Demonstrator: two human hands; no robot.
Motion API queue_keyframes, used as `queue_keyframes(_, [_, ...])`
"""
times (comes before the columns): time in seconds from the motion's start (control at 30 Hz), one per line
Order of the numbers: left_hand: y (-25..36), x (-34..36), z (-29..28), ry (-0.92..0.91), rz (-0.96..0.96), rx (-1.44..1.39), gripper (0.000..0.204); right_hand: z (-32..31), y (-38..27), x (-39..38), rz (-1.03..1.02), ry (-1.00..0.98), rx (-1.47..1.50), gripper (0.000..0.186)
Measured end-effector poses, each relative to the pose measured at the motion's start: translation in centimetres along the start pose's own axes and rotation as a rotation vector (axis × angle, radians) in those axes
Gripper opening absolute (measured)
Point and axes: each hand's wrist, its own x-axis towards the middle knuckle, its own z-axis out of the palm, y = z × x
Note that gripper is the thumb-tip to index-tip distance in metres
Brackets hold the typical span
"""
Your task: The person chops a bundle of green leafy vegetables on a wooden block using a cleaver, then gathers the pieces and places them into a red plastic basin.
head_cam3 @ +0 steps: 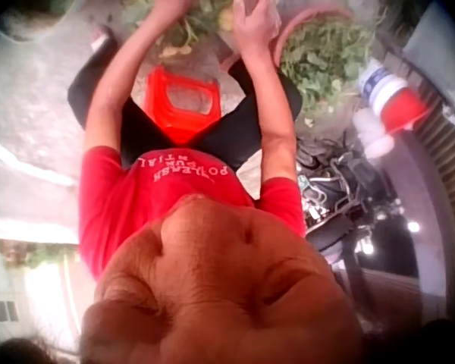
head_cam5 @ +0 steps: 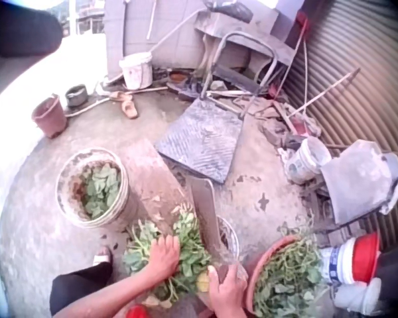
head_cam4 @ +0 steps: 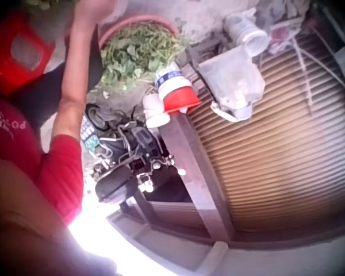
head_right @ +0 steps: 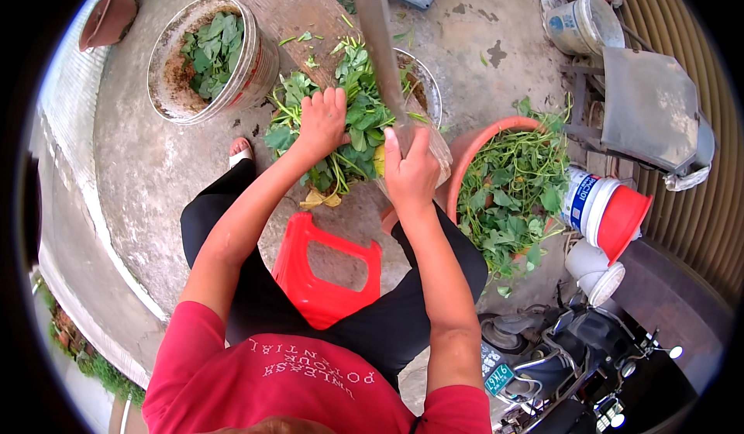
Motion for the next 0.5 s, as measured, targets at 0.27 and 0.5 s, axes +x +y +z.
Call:
queue_keyframes(0.27, [-0.1, -0.2, 1.2, 0.039, -0.006, -0.025, 0.078, 1.9, 3.3, -0.7, 0.273, -0.333, -0.244, 0.038])
queue_keyframes(0.5, [-0.2, -0.1, 0.5, 0.070, 0.009, -0.012, 0.077, 1.0, 2.2, -1.8, -0.008, 0.052, -0.023, 0.039])
